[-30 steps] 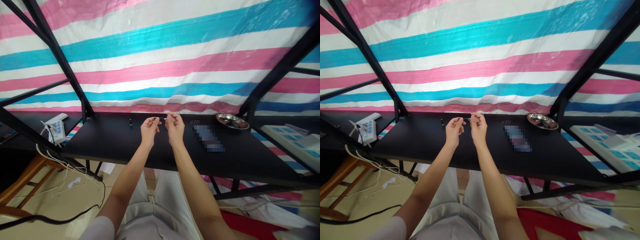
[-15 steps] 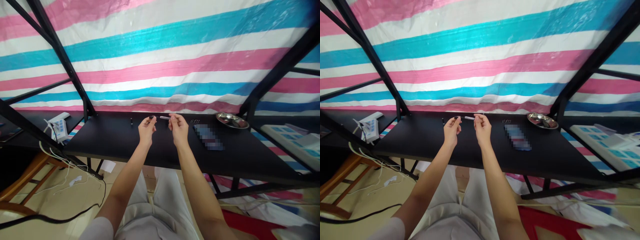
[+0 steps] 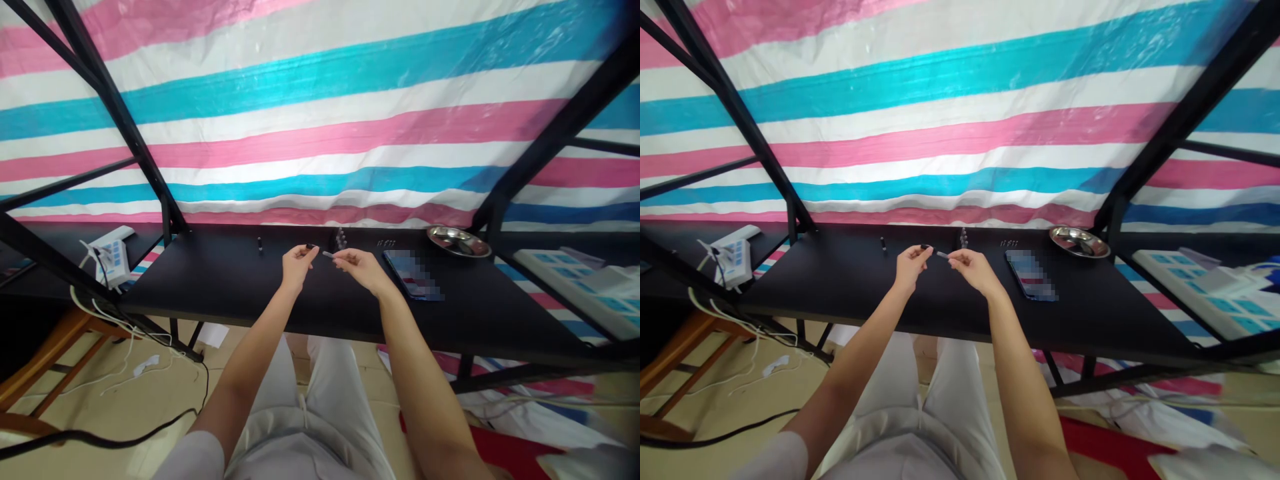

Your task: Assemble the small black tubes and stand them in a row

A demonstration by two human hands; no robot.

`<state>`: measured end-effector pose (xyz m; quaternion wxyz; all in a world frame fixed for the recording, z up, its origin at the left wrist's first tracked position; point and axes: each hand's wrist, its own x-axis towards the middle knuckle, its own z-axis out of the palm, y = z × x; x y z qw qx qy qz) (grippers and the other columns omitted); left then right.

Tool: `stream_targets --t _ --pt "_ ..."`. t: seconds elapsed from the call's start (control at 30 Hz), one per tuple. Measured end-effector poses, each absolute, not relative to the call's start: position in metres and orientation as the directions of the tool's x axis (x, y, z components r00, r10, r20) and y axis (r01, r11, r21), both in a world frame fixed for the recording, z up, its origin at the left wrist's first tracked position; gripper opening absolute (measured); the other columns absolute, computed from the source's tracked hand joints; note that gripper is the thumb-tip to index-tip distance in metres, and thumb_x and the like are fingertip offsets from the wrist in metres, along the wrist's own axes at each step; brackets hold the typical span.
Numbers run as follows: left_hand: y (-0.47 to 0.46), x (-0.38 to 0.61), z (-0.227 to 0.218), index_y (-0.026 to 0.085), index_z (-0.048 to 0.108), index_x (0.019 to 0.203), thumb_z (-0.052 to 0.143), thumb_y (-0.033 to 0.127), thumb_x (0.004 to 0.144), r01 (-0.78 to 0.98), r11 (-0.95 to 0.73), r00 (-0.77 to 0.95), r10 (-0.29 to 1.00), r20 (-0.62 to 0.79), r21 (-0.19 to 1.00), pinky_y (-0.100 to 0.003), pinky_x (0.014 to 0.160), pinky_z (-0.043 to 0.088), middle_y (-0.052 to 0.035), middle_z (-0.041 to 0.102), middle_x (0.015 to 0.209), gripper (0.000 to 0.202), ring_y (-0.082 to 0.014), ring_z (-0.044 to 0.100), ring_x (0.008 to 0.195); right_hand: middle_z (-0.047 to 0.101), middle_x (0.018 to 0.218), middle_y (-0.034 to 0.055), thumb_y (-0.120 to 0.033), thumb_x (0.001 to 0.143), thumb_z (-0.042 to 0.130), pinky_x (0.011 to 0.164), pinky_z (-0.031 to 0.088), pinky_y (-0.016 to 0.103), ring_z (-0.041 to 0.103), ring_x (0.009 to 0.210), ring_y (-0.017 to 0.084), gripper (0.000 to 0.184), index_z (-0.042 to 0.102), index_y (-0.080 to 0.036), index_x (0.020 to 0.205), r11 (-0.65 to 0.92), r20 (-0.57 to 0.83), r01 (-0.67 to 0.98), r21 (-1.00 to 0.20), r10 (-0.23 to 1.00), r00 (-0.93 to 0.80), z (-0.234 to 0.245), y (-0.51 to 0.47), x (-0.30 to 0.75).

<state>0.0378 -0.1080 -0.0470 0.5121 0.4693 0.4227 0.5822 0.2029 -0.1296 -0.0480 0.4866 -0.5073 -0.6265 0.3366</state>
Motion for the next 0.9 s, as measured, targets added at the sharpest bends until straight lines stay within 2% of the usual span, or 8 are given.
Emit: stream_targets --t 0.1,0.2,0.33,0.5,0.67,0.9 --pt "-0.092 0.044 -0.073 0.012 0.066 0.072 0.071 0.032 0.062 -0.075 -0.117 -0.026 0.993 0.115 0.990 -0.020 0.051 0.039 -0.0011 0.059 0.063 0.023 -0.0072 0.049 0.052 0.061 0.070 0.0028 -0.043 0.060 0.066 0.065 0.044 0.033 0.052 0.063 0.014 0.031 0.066 -0.016 0.076 0.222 0.326 0.433 -0.874 0.928 0.182 -0.067 -0.117 0.220" --pt "-0.073 0.054 -0.095 0.012 0.066 0.068 0.072 0.028 0.061 0.141 -0.166 0.015 0.986 0.165 0.976 -0.024 0.060 0.042 -0.0027 0.060 0.062 0.017 -0.0111 0.053 0.059 0.054 0.059 -0.0010 -0.040 0.064 0.060 0.059 0.041 0.031 0.047 0.054 0.012 0.028 0.063 -0.015 0.076 0.122 0.263 0.436 -0.892 0.923 0.281 -0.087 -0.101 0.231" --pt "-0.054 0.073 -0.104 0.014 0.067 0.069 0.070 0.027 0.065 0.441 -0.194 0.075 0.981 0.179 0.876 -0.028 0.067 0.043 -0.0063 0.065 0.071 0.013 -0.0163 0.058 0.067 0.059 0.064 0.0022 -0.033 0.066 0.057 0.064 0.042 0.032 0.052 0.059 0.015 0.019 0.058 -0.015 0.073 0.035 0.243 0.508 -0.861 0.904 0.351 -0.106 -0.081 0.233" --pt "-0.040 0.093 -0.102 0.019 0.069 0.078 0.065 0.029 0.070 0.667 -0.164 0.095 0.986 0.136 0.727 -0.029 0.072 0.043 -0.0059 0.068 0.082 0.013 -0.0186 0.060 0.079 0.063 0.071 0.0045 -0.027 0.071 0.054 0.067 0.041 0.029 0.057 0.067 0.017 0.011 0.058 -0.017 0.075 -0.088 0.218 0.651 -0.754 0.901 0.374 -0.117 -0.064 0.228" --pt "-0.033 0.104 -0.103 0.021 0.070 0.081 0.061 0.033 0.075 0.769 -0.171 0.100 0.984 0.148 0.617 -0.029 0.079 0.041 -0.0049 0.068 0.085 0.016 -0.0187 0.059 0.087 0.065 0.078 0.0046 -0.026 0.075 0.053 0.067 0.040 0.027 0.059 0.073 0.017 0.010 0.059 -0.019 0.080 -0.140 0.192 0.727 -0.672 0.915 0.354 -0.124 -0.055 0.227" --pt "-0.033 0.104 -0.106 0.022 0.070 0.085 0.062 0.032 0.076 0.796 -0.197 0.122 0.978 0.166 0.572 -0.030 0.080 0.040 -0.0049 0.067 0.093 0.016 -0.0192 0.058 0.090 0.064 0.075 0.0049 -0.029 0.076 0.054 0.065 0.039 0.026 0.058 0.073 0.018 0.015 0.062 -0.017 0.082 -0.122 0.237 0.758 -0.641 0.908 0.346 -0.133 -0.053 0.228"
